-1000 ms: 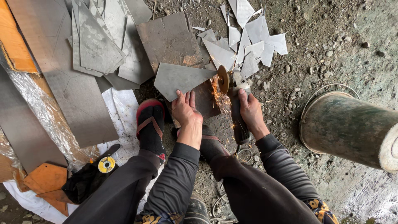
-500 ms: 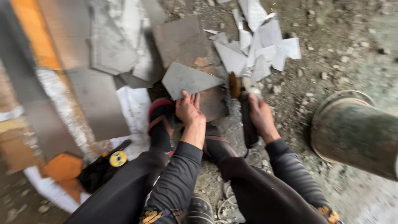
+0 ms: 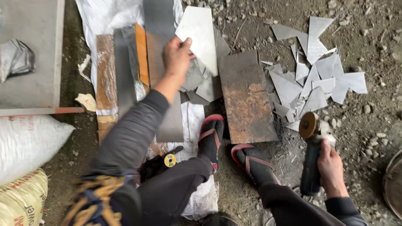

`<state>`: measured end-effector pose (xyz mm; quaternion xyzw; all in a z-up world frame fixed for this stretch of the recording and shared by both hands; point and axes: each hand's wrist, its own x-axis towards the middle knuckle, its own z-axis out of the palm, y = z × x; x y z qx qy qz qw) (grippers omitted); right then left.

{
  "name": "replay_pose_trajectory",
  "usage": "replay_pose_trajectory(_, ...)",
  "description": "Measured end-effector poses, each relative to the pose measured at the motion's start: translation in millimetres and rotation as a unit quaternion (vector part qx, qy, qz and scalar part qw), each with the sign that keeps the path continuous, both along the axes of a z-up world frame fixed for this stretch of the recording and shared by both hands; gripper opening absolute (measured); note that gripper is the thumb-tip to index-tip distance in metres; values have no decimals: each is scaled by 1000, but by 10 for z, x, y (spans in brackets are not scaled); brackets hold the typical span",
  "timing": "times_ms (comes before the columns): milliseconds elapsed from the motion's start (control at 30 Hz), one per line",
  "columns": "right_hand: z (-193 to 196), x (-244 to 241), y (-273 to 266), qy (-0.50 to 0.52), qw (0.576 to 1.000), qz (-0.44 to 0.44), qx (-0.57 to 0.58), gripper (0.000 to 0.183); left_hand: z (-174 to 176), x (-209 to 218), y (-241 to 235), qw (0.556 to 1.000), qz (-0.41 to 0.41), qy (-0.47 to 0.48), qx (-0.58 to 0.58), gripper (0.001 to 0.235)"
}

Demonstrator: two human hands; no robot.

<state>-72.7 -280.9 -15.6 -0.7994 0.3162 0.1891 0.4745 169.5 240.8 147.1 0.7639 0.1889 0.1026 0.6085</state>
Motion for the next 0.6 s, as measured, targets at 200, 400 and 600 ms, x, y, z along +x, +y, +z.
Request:
replay_pose_trajectory(200,259,-95,-30,16,995,-64,77,72,595,-545,699,837,-172,90,512,24)
replay_pose_trajectory(400,152,-327,-118,4,1000,-16,12,72,-115,-1332,710,926,-151,202,280,27)
replay_pose_trajectory(600,167,-266,-45,15,999,-27,39,72,22,-1045,655,819,-363,159,415,35)
